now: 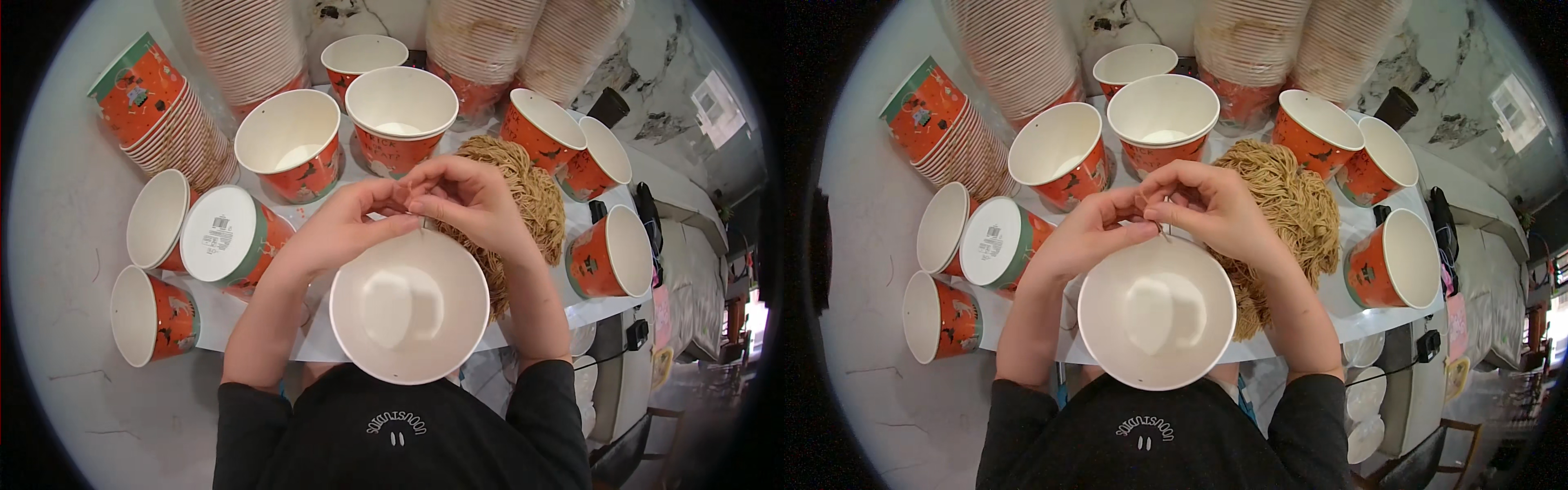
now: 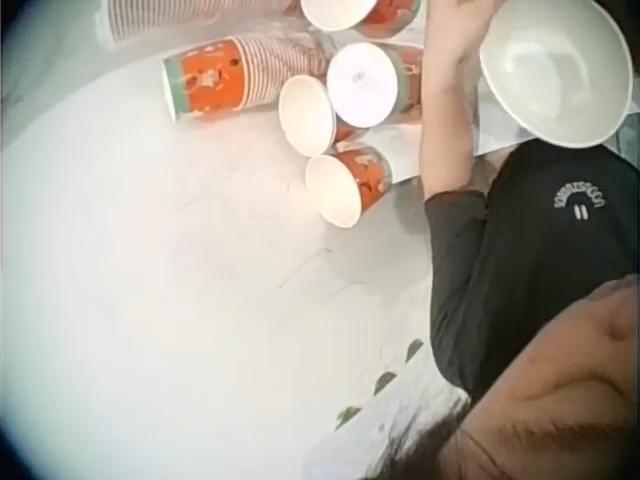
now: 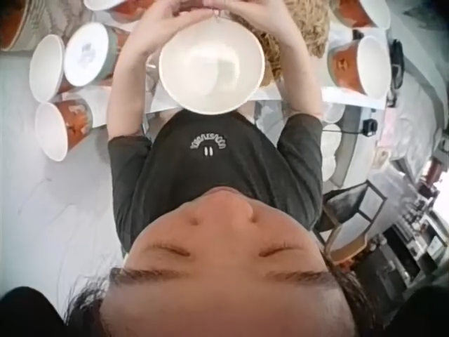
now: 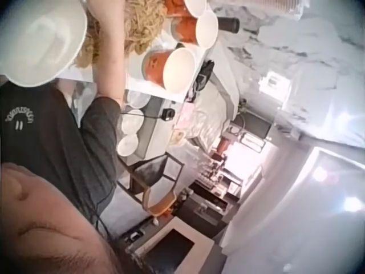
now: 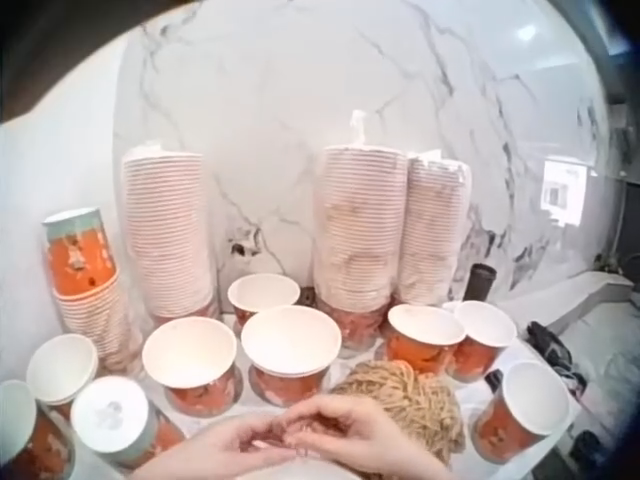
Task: Tying elastic strings through pre-punched holes on the rims of paper buckets for packaging.
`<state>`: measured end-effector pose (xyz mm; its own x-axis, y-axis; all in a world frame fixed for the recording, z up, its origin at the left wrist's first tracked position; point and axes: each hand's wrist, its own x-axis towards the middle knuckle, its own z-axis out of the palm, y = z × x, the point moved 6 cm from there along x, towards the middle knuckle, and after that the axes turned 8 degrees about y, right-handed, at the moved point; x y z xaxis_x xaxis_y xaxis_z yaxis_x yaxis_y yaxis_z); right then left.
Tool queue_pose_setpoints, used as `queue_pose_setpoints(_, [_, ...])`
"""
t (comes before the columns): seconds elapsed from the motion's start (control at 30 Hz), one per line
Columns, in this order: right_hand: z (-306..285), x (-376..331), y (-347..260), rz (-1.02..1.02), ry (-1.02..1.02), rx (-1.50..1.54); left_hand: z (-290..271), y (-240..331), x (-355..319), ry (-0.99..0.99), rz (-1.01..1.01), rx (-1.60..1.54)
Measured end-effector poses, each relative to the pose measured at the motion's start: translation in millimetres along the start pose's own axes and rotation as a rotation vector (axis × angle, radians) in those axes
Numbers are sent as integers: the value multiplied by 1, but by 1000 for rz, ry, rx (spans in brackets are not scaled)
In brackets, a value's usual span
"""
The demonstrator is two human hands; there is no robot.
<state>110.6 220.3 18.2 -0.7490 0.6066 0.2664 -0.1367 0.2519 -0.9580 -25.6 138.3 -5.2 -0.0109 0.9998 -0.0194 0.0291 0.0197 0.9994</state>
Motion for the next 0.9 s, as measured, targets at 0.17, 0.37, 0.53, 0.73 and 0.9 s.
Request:
queue_pose_setpoints(0.17, [1,-6,10,98,54,238,12,-23,3,-97,-160,-460])
queue_pose_setpoints(0.37, [-15,-18,-8,-222,77,-321,8,-35,-4,-5,-181,-565])
queue_pose_setpoints(0.53, [-11,-25,-13,-547,166,-687,4,-39,-9,107,-210,-588])
queue_pose_setpoints(0.73, [9,-18,-12,-546,137,-653,10,-39,-19,19,-203,-530])
queue_pose_setpoints(0.9, [5,-13,9,-427,73,-450,8,-39,-19,42,-183,-496])
